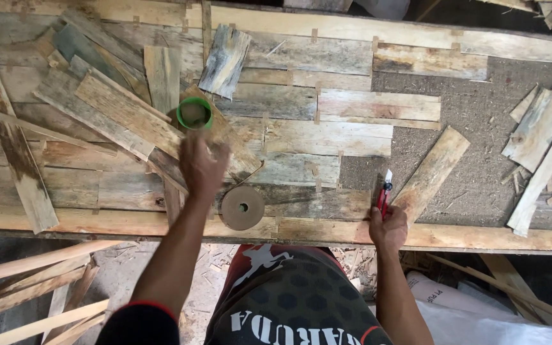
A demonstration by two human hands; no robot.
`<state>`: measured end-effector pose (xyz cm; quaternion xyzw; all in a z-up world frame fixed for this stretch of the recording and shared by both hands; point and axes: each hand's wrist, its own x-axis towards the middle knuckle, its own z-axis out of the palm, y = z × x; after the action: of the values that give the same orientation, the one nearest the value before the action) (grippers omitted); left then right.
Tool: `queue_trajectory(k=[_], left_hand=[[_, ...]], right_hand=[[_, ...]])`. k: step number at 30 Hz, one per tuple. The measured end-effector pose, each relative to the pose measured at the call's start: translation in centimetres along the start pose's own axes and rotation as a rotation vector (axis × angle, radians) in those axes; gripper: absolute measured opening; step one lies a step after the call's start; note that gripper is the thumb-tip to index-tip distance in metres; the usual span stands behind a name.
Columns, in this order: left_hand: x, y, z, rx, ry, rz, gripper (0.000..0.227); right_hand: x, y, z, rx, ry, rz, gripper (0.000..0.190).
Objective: Preparing and fitting thin wooden strips onto a larger wooden panel using a utility knife.
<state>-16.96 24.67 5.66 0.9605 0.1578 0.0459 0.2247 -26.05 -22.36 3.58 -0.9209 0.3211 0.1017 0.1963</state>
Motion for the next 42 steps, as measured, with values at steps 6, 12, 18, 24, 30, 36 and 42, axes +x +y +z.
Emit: queue_trajectory(k=[6, 12, 18, 24, 30, 36, 42], left_hand=[[-10.7, 0.7, 1.4, 0.038, -0.297, 0.125, 0.098], [-14.2, 1.8, 1.5, 0.063, -0.365, -0.021, 0.145], [-15.6, 0.6, 3.4, -0.017, -0.28, 0.106, 0.141], [-14.2, 3.1, 1.0, -0.034, -0.398, -0.039, 0.143], [-12.1, 2.8, 2.4, -0.102, -0.336, 0.232, 0.147], [-10.2, 2.5, 2.4, 0.018, -0.572, 0.265, 0.144], [-7.6, 3.6, 4.4, -0.045, -0.376, 0.236, 0.101]], right_hand=[[1.4, 2.8, 1.6, 0.003, 0.083, -0.012, 0.043], [1.8, 3.2, 1.9, -0.039, 0.051, 0.0, 0.043], [1.2, 1.7, 0.9, -0.011, 0.016, 0.055, 0.043], [1.4, 2.6, 1.1, -0.033, 0.062, -0.034, 0.041], [1.3, 1.6, 0.5, -0.108, -0.022, 0.004, 0.038], [1.2, 0.8, 0.1, -0.173, -0.082, 0.06, 0.041], [1.5, 0.9, 0.3, -0.157, -0.091, 0.074, 0.042]])
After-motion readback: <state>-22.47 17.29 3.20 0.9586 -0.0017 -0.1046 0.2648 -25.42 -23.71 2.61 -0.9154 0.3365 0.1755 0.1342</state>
